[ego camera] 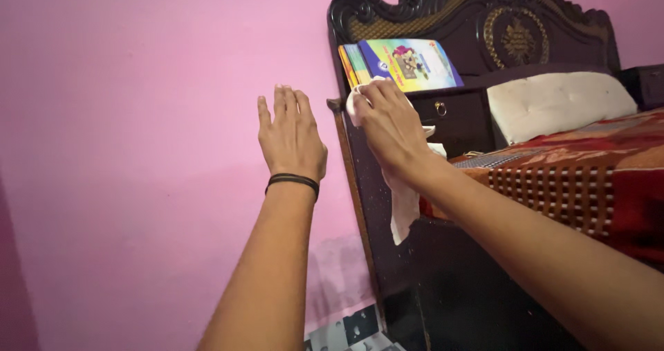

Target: The person wipes the tiled floor and the side of a dark wooden bed frame using a white cloth. The cleaning action is repetitive, focusing on the floor area adjacent to the bed and the lower edges of the bed frame.

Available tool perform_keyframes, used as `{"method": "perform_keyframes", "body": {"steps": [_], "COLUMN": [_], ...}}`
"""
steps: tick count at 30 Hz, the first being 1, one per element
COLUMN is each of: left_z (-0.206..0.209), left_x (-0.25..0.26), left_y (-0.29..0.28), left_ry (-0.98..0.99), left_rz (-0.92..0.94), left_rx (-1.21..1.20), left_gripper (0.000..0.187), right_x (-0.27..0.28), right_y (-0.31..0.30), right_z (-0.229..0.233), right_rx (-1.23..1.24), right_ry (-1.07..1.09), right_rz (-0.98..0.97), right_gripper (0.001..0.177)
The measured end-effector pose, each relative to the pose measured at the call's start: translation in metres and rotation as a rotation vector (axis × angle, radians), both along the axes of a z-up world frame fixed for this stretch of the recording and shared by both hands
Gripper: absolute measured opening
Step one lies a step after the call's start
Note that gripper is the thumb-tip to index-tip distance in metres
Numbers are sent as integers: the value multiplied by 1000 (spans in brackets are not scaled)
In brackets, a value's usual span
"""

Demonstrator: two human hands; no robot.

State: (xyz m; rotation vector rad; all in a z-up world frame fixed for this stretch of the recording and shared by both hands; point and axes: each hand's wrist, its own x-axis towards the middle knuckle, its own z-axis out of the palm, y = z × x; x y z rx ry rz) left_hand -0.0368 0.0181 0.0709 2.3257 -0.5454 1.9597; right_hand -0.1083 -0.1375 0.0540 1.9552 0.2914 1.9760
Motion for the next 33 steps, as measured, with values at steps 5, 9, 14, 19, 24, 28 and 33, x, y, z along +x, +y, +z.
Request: {"method": "perform_keyframes", "body": {"steps": [5,9,14,19,24,28,33], "left_z": [-45,-109,-198,-288,-387,-472,-569], "left_x": [39,82,126,153,184,213,236], "left_y": [-21,-48,-89,-124,-152,-169,-183], "left_ry": [81,172,370,438,522,561,814], "left_rz": [-12,-58,-37,-33,-121,-194,-333], "left_rx": [10,-25,-27,124,142,169,225], "left_gripper": [68,63,67,70,70,59,57], "right_x": [29,65,107,136,154,176,212], "right_y": [-26,-57,-104,-125,-128,-132,-139], "right_z": [-33,-78,-157,-231,-313,-384,-481], "right_rx": [-31,-83,-95,55,147,230,271], "right_ry": [40,60,129,351,558,677,763], "right_rz": [-40,-90,-155,-60,-57,-1,-83], "right_gripper": [29,26,28,30,55,62,73]}}
